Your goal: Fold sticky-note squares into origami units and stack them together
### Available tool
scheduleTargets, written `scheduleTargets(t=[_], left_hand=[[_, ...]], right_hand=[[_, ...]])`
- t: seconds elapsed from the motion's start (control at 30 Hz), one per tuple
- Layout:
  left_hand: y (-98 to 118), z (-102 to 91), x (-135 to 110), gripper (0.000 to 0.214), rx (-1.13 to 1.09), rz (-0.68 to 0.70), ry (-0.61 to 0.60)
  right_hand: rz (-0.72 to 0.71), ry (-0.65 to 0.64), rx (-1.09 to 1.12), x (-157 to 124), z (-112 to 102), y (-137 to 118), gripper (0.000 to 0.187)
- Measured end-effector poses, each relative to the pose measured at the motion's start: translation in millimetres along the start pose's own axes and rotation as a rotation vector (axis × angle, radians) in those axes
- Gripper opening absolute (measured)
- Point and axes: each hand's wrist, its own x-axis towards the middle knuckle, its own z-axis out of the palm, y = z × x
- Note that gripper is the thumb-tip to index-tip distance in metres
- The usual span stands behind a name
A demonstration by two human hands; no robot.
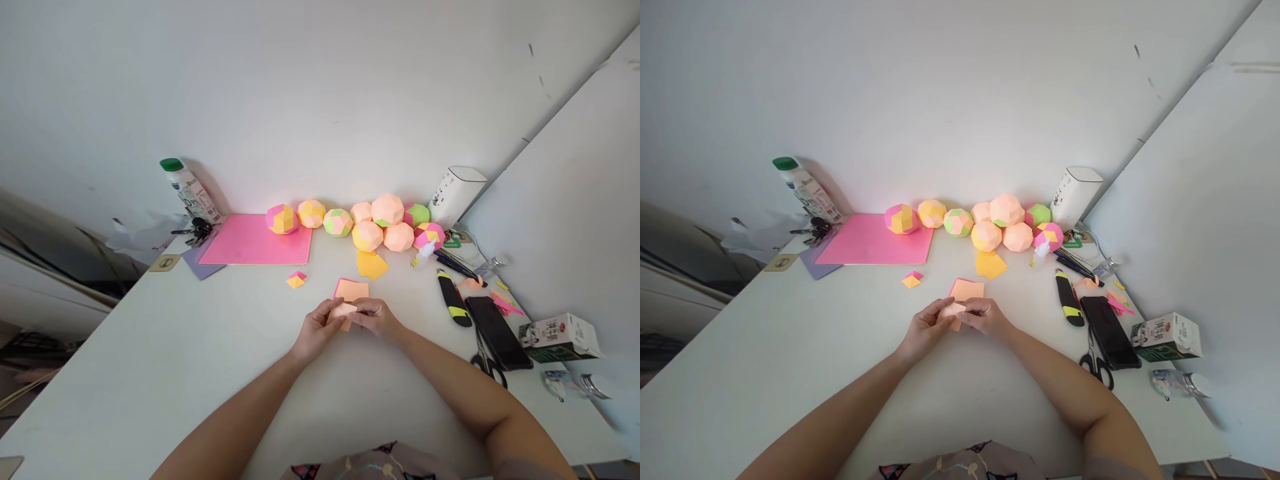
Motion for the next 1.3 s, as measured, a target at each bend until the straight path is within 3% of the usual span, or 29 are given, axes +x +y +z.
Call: scheduleTargets(t=[0.37,0.67,1.3], left_hand=[[5.9,4.1,-1.7,0.032,0.167,-0.002,0.006],[8.6,6.3,-3.0,0.031,0.205,0.0,-0.003],[7.3,5.3,-3.4,0.026,0.258,0.044,0.008]], right_hand=[[-0.022,0.031,-0.02,-1.2,0.2,1.5,0.026],[0.089,0.131,0.192,0.8,2.1,8.6,0.026],[0.056,0.096,0.159,1.4,0.1,1.4,0.019]])
